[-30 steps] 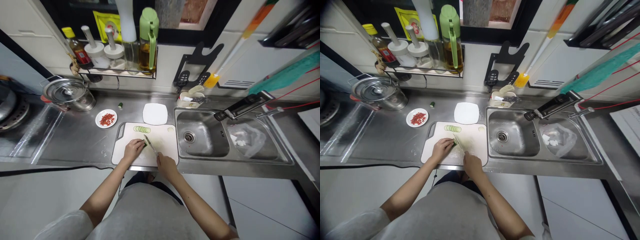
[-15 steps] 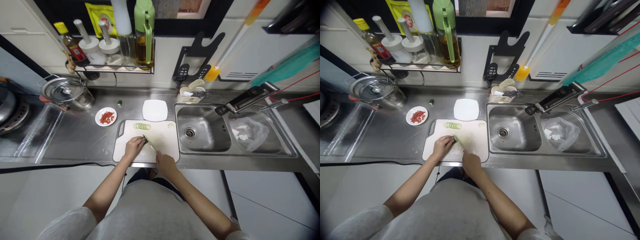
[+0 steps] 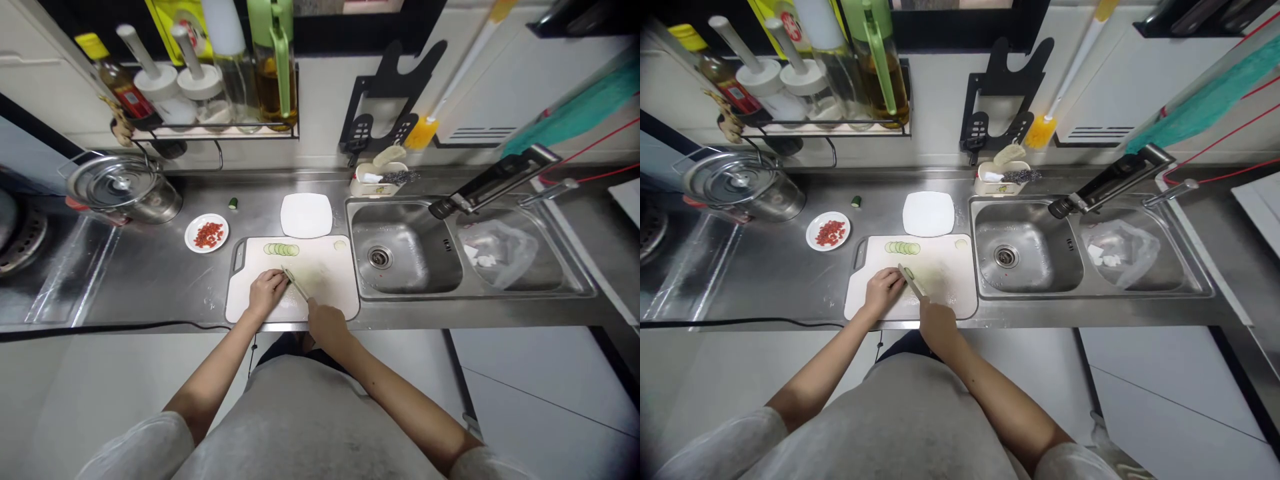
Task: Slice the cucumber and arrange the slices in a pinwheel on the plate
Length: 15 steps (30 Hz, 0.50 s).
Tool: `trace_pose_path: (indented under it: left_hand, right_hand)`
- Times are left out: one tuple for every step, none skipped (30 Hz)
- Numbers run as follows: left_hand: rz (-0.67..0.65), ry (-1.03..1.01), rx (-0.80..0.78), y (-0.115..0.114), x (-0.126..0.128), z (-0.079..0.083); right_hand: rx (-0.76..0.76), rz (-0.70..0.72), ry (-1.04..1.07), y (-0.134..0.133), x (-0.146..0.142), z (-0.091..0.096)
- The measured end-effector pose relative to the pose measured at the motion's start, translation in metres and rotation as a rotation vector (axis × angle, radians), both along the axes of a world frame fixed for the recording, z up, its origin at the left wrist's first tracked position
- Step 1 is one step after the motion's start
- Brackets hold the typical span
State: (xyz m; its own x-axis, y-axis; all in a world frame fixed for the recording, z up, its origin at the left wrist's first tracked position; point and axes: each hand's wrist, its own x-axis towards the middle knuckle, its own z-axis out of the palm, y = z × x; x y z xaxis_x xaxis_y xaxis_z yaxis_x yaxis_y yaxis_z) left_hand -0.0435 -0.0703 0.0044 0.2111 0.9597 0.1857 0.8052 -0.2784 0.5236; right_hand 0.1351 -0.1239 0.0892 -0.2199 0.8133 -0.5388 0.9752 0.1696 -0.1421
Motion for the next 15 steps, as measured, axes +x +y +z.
trace_pose_path:
  left_hand:
    - [-0.003, -0.003, 0.021, 0.0000, -0.0001, -0.0008]
    - [-0.006, -0.004, 0.040, 0.0000, -0.0002, -0.0018]
    - [-0.008, -0.004, 0.056, 0.0001, -0.0003, -0.0028]
    - [-0.012, -0.002, 0.067, 0.0001, -0.0005, -0.0038]
    - [-0.014, -0.001, 0.076, 0.0003, -0.0008, -0.0047]
    - [-0.017, 0.001, 0.082, 0.0005, -0.0010, -0.0054]
    - [-0.018, 0.004, 0.086, 0.0008, -0.0013, -0.0058]
    - [-0.019, 0.005, 0.088, 0.0011, -0.0015, -0.0061]
    - [-0.021, 0.006, 0.089, 0.0015, -0.0017, -0.0062]
    - [-0.024, 0.006, 0.089, 0.0018, -0.0018, -0.0062]
    - [-0.027, 0.005, 0.090, 0.0020, -0.0019, -0.0062]
    - [-0.032, 0.004, 0.089, 0.0022, -0.0020, -0.0063]
    - [-0.036, 0.002, 0.089, 0.0024, -0.0021, -0.0064]
    - [-0.038, 0.002, 0.088, 0.0025, -0.0022, -0.0066]
    - [-0.040, 0.003, 0.088, 0.0026, -0.0023, -0.0069]
  right_hand:
    - [-0.003, 0.005, -0.004, 0.0000, -0.0004, 0.0001]
    - [-0.006, 0.007, -0.006, -0.0001, -0.0008, 0.0001]
    - [-0.009, 0.007, -0.006, -0.0003, -0.0014, 0.0002]
    - [-0.008, 0.005, -0.001, -0.0005, -0.0020, 0.0002]
    - [-0.006, 0.000, 0.007, -0.0006, -0.0026, 0.0004]
    - [-0.008, -0.005, 0.015, -0.0005, -0.0032, 0.0006]
    - [-0.014, -0.010, 0.023, -0.0002, -0.0038, 0.0009]
    - [-0.019, -0.011, 0.029, 0.0004, -0.0043, 0.0012]
    - [-0.023, -0.010, 0.033, 0.0013, -0.0047, 0.0015]
    - [-0.029, -0.011, 0.034, 0.0024, -0.0049, 0.0016]
    - [-0.034, -0.012, 0.037, 0.0035, -0.0049, 0.0016]
    - [-0.039, -0.012, 0.041, 0.0047, -0.0048, 0.0014]
    - [-0.040, -0.013, 0.047, 0.0056, -0.0045, 0.0010]
    - [-0.040, -0.014, 0.050, 0.0064, -0.0040, 0.0007]
    - [-0.038, -0.013, 0.053, 0.0070, -0.0036, 0.0003]
